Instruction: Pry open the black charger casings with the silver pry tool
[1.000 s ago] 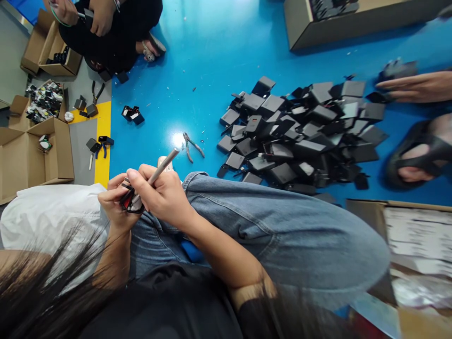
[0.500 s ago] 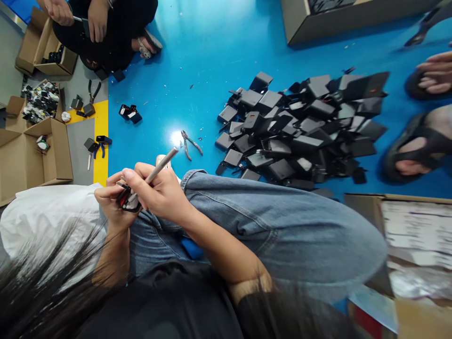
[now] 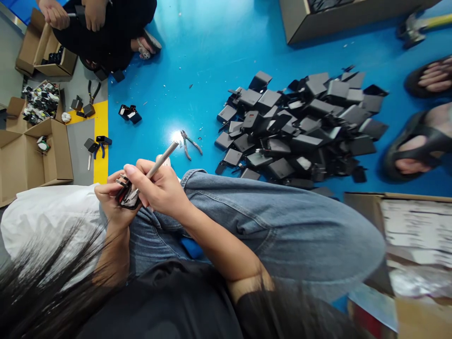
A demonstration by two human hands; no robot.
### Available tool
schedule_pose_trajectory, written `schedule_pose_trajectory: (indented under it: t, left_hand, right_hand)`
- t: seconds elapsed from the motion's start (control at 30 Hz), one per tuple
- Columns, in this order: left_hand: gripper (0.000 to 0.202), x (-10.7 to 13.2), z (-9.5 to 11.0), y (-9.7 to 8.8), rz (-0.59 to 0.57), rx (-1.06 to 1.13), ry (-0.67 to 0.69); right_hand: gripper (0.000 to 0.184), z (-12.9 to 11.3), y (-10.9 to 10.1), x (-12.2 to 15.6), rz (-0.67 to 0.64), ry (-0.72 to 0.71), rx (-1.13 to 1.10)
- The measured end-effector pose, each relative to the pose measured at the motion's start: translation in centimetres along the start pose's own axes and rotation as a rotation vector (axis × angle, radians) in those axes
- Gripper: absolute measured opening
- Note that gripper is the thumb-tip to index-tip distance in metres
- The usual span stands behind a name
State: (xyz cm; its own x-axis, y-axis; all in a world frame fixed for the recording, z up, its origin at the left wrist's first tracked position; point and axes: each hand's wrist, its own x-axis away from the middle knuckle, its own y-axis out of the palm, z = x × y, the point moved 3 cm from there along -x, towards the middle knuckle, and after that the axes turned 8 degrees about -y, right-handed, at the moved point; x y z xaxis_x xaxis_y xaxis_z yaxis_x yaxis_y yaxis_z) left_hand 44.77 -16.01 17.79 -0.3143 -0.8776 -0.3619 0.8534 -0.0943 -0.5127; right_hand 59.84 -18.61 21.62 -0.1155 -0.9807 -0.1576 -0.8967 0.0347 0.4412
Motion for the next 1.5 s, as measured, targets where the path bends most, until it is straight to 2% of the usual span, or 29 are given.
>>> schedule_pose_trajectory:
  t: [0.1, 0.23, 0.3, 0.37, 0.47, 0.6, 0.7, 0.87, 1.13, 1.33, 1.5]
  left_hand:
    - [0.048, -0.5, 1.0, 0.1, 0.096, 0.205, 0.050]
    - [0.052, -0.7, 1.5, -0.1, 0.057, 0.341, -0.066]
    - [0.051, -0.5, 1.5, -0.3, 0.036, 0.374, -0.106]
    - [0.048, -0.3, 1.3, -0.7, 0.023, 0.388, -0.111]
    - [0.052, 0.1, 0.7, -1.0, 0.023, 0.315, -0.123]
    - [0.056, 0.4, 0.0, -1.1, 0.042, 0.225, -0.195]
    - [0.054, 0.3, 0.3, -1.1, 0.048, 0.231, -0.196]
    - [0.051, 0.0, 0.9, -0.9, 0.015, 0.192, -0.185]
    - [0.051, -0.2, 1.4, -0.8, 0.017, 0.118, -0.147]
    - [0.049, 0.1, 1.3, -0.8, -0.011, 0.087, -0.151]
    - [0.050, 0.1, 1.3, -0.7, 0.021, 0.042, -0.109]
  right_hand:
    - [0.048, -0.2, -0.7, -0.2, 0.079, -0.010, -0.108]
    - [0.041, -1.6, -2.6, -0.4, 0.226, -0.173, 0.001]
    - [0.040, -2.8, -3.2, -0.3, 0.212, -0.261, 0.132]
    - [0.041, -4.0, -3.2, 0.0, 0.143, -0.347, 0.268]
    - [0.049, -5.2, -2.8, 0.5, 0.048, -0.449, 0.471]
    - [0.052, -5.3, -2.2, 1.0, 0.134, -0.504, 0.702]
    - [0.046, -4.7, -1.6, 1.1, 0.128, -0.554, 0.726]
    - [0.045, -4.1, -1.1, 1.1, 0.098, -0.560, 0.790]
    - [0.046, -3.5, -1.1, 0.9, 0.086, -0.432, 0.892]
    - [0.044, -3.1, -0.9, 0.4, 0.054, -0.437, 0.903]
    - [0.044, -2.7, -0.9, 0.1, 0.028, -0.463, 0.913]
